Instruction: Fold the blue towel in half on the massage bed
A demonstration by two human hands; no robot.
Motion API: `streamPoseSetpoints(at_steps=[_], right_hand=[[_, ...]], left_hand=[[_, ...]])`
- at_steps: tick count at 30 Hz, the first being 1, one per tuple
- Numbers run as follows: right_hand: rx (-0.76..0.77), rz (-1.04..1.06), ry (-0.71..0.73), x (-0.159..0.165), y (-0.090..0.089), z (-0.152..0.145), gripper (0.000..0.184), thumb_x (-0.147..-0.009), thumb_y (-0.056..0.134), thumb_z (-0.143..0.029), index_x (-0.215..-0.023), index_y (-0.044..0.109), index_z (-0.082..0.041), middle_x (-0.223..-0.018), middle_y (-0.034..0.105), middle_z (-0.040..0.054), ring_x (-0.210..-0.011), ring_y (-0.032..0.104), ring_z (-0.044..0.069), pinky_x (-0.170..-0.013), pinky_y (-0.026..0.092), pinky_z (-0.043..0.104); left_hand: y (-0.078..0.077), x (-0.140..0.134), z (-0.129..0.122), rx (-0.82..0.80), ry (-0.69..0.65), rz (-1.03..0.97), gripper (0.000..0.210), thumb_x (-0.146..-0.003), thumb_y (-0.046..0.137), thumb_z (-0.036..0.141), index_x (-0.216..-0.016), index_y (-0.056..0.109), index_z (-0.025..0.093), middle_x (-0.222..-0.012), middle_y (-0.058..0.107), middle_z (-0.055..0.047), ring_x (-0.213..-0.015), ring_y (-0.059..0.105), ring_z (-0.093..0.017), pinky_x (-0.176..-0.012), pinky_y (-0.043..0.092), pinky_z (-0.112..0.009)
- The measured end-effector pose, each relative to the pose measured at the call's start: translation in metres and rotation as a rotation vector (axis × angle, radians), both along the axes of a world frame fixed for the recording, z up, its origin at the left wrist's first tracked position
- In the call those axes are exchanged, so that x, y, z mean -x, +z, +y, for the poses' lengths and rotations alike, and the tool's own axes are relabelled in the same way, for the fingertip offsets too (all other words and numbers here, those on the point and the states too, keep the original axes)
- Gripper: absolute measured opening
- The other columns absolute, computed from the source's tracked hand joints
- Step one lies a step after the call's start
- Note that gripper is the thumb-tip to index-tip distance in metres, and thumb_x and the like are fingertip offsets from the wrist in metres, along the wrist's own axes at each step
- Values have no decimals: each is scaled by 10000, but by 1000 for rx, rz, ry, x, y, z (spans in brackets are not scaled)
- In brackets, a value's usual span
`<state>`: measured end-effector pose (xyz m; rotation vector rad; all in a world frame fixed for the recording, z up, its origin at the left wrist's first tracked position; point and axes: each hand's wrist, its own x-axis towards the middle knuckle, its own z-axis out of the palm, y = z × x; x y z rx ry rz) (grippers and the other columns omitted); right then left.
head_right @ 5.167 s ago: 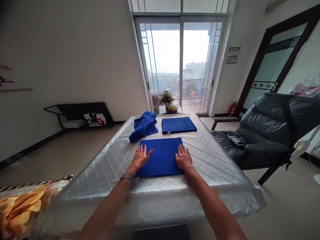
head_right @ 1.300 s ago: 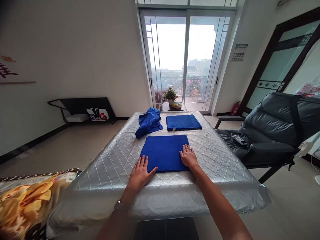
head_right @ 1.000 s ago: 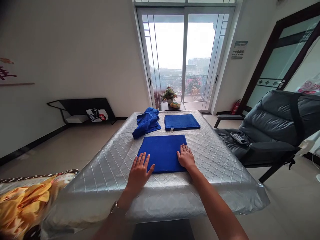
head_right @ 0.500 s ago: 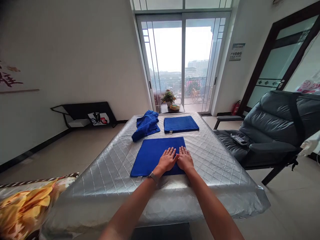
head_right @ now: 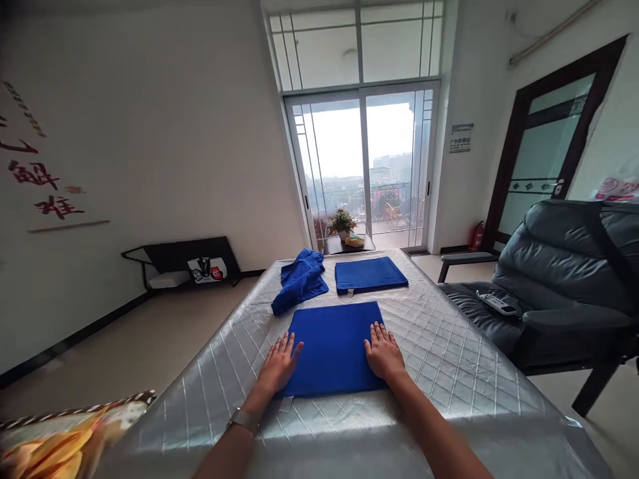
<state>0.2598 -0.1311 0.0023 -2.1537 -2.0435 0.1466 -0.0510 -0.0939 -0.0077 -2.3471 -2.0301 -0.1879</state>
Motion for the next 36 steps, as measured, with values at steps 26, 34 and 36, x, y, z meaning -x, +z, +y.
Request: streamPoseSetpoints(at_steps=[26,34,36], right_hand=[[47,32,2,-12,4,61,685,-1038,184,-423,-1603,202,-38,-1681,145,111,-1557,89,224,-1257,68,409],[32,67,21,-13,5,59,667,-1040,195,-411,-1603,226,-55,-1676,150,123,-1556,96,230,-1255,79,411],[27,51,40,-15,3,58,656,-1038,201,-387,-1604,222,-57,-1677,144,119,-1556,93,225,-1254,88,404]], left_hand=[[-11,0,-6,-121,-40,28,852,-990,74,672,-1564,342,102,-1614,351,-134,-1500,317,-263,-1243,244,-468],[17,-146,6,-56,-452,-73,784,-1015,109,634,-1572,325,125,-1633,303,-82,-1522,258,-211,-1264,203,-405],[20,-181,19,-14,-477,-108,796,-1021,68,607,-1564,329,87,-1635,296,-104,-1525,246,-213,-1262,205,-404]])
